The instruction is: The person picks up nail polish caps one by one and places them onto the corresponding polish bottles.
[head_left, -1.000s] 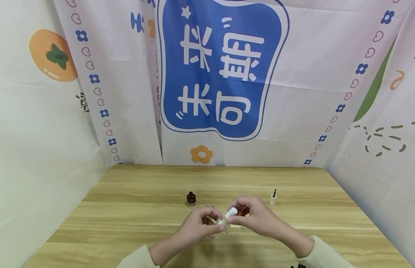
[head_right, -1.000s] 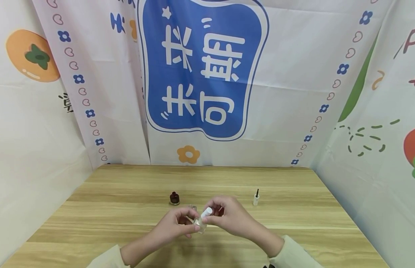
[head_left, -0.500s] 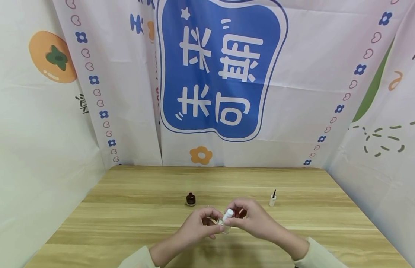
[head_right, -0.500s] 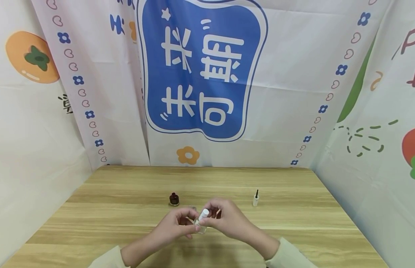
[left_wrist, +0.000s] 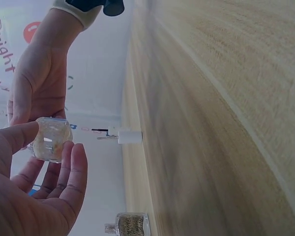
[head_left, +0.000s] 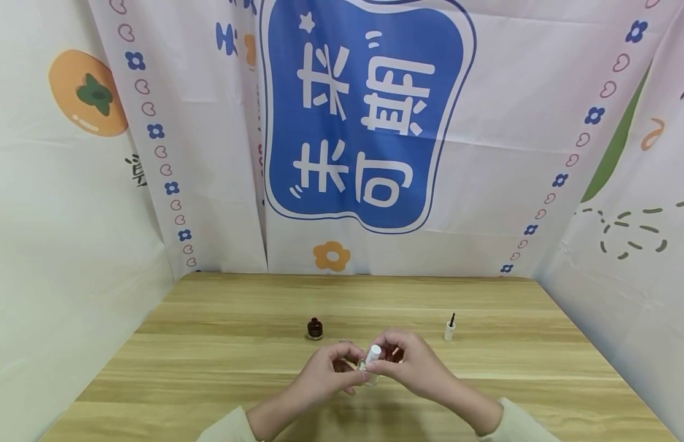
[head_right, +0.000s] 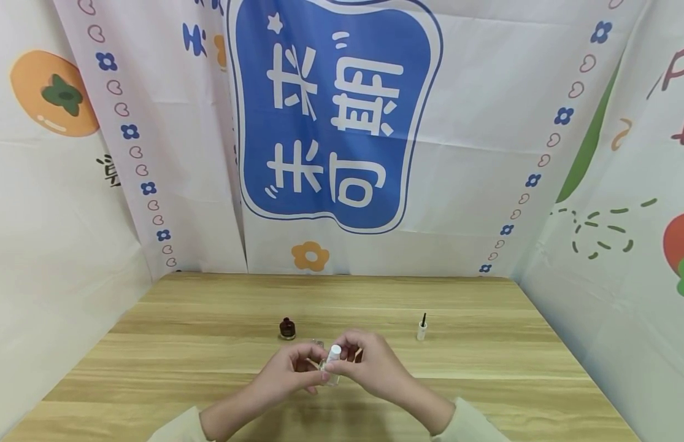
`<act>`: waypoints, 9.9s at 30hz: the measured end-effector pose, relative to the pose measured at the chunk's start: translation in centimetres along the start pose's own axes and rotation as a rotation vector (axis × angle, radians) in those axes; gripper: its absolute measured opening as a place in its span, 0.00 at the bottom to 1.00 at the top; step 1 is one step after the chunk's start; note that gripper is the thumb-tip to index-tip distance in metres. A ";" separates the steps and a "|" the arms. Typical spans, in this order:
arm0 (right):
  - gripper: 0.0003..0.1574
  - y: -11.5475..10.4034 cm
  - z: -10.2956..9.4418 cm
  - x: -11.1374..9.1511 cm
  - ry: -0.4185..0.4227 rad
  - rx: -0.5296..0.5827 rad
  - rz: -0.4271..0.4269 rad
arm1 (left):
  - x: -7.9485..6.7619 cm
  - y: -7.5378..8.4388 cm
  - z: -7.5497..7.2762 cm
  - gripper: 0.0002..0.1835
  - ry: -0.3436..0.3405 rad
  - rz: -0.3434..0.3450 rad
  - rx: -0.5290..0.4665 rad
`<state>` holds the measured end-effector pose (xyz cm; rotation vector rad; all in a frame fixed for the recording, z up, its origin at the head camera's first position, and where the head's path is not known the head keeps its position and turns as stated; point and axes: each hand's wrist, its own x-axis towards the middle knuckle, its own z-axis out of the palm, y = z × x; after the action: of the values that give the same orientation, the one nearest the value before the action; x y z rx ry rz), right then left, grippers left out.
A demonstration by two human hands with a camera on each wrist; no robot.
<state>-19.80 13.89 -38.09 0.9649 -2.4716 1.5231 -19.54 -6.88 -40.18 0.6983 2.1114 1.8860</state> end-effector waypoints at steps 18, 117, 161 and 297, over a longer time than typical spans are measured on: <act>0.15 -0.1 1.3 0.0 0.133 0.049 0.116 | 0.1 -0.2 0.2 0.11 0.040 -0.024 -0.017; 0.11 0.5 0.3 0.3 0.055 0.082 0.083 | 0.1 -0.1 0.0 0.14 0.007 -0.031 -0.025; 0.08 0.8 -0.6 0.5 -0.058 0.017 0.039 | 0.1 0.2 0.1 0.15 0.005 -0.028 -0.030; 0.11 1.2 -1.1 0.3 -0.106 0.202 0.062 | 0.5 -0.2 -0.1 0.13 0.033 -0.048 0.005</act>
<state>-20.96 14.99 -38.40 1.0329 -2.4761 1.8155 -20.04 -6.76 -40.28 0.6162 2.1337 1.8807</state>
